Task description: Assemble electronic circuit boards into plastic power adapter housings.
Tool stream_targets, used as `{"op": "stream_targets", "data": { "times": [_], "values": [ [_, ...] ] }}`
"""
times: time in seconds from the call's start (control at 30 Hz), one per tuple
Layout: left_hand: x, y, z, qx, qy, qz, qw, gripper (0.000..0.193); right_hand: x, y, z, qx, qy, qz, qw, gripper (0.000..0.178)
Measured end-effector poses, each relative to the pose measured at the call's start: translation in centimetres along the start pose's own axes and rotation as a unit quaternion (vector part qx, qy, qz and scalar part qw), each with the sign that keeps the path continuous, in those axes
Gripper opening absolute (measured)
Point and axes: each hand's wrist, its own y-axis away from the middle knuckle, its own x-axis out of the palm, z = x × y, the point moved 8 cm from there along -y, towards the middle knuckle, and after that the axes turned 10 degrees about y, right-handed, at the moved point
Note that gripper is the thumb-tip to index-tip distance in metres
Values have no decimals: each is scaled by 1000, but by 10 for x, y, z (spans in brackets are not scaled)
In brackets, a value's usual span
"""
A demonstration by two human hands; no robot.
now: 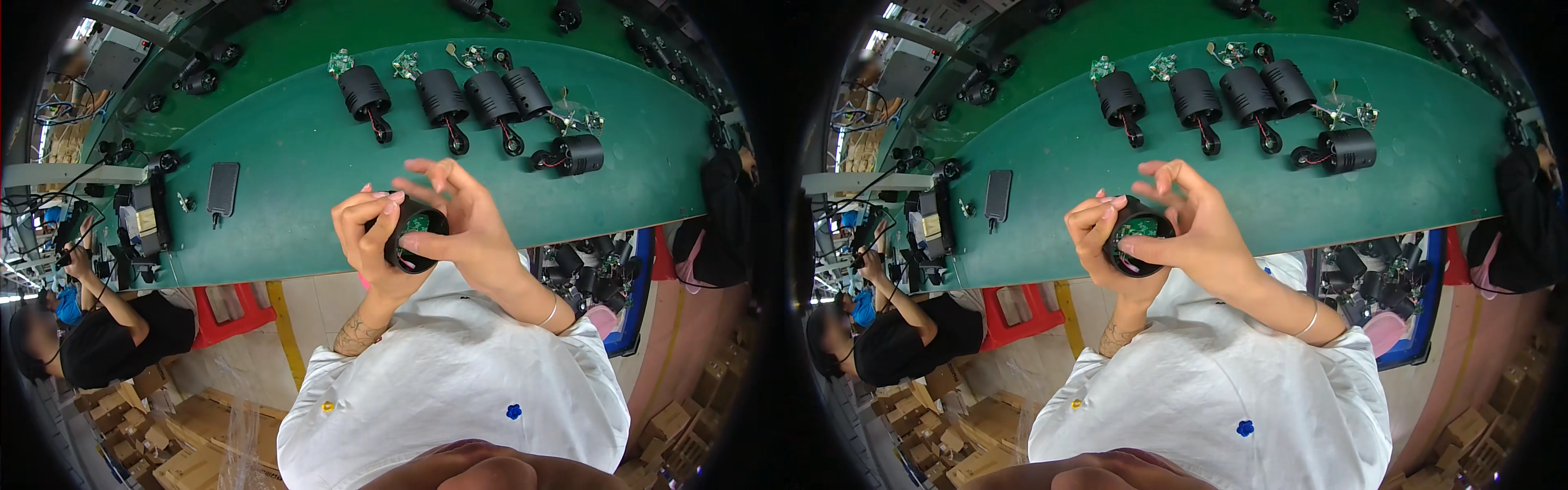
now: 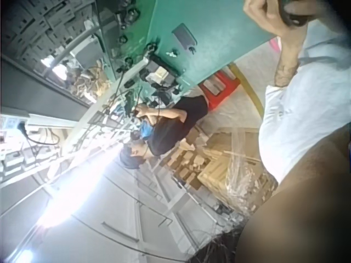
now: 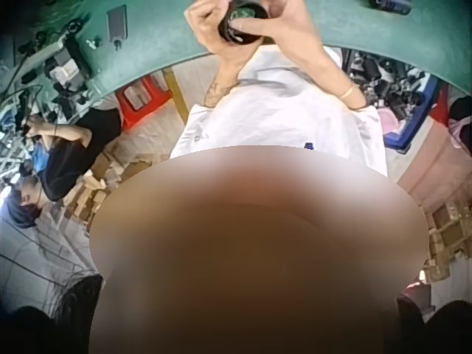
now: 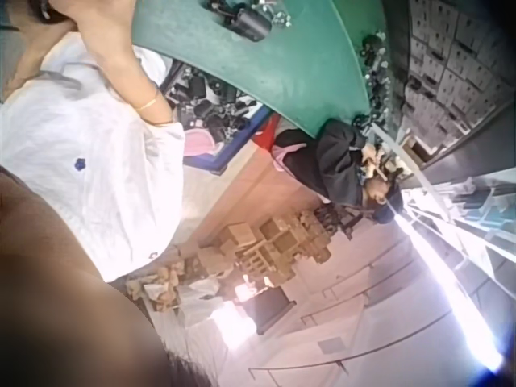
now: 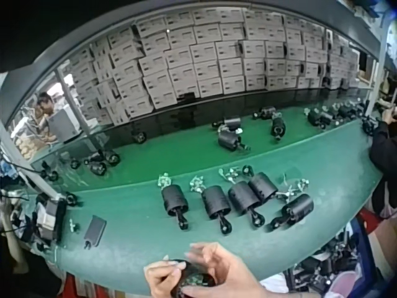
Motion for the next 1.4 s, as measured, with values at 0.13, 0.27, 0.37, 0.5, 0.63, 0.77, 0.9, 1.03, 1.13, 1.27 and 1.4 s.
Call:
{"op": "stream_targets", "data": {
  "times": [0.13, 0.27, 0.37, 0.5, 0.63, 0.77, 0.9, 1.03, 1.13, 1.27, 1.4],
  "values": [
    [-1, -1, -3, 12, -11, 11, 1000, 57, 8, -2, -12, 66, -143, 42, 987, 47],
    [-1, -2, 1, -3, 0, 25, 1000, 62, 8, -3, -11, 45, -122, 40, 991, 56],
    [1, -3, 6, -12, 29, 40, 999, 55, 7, -2, -11, 57, -122, 22, 991, 55],
    [2, -12, 8, -39, 89, 71, 993, 46, 4, -1, -14, 83, -126, 6, 989, 53],
    [5, -13, 9, -84, 138, 78, 984, 41, 3, -1, -20, 101, -128, -8, 987, 51],
    [7, -6, 14, -147, 137, 25, 979, 43, 6, 2, -21, 84, -120, -28, 989, 48],
    [4, -7, 12, -149, 155, -15, 976, 39, 9, 4, -22, 97, -114, -32, 988, 45],
    [1, -12, 9, -150, 143, -16, 978, 39, 3, 3, -33, 77, -126, -39, 988, 47],
    [-3, -15, 9, -141, 127, -15, 982, 39, 6, 1, -32, 68, -123, -35, 989, 46],
    [-6, -17, 6, -113, 94, -10, 989, 39, 12, -1, -28, 58, -101, -21, 993, 45],
    [-7, -17, 4, -98, 111, -15, 989, 40, 14, -3, -28, 44, -158, 36, 986, 48]
  ]
}}
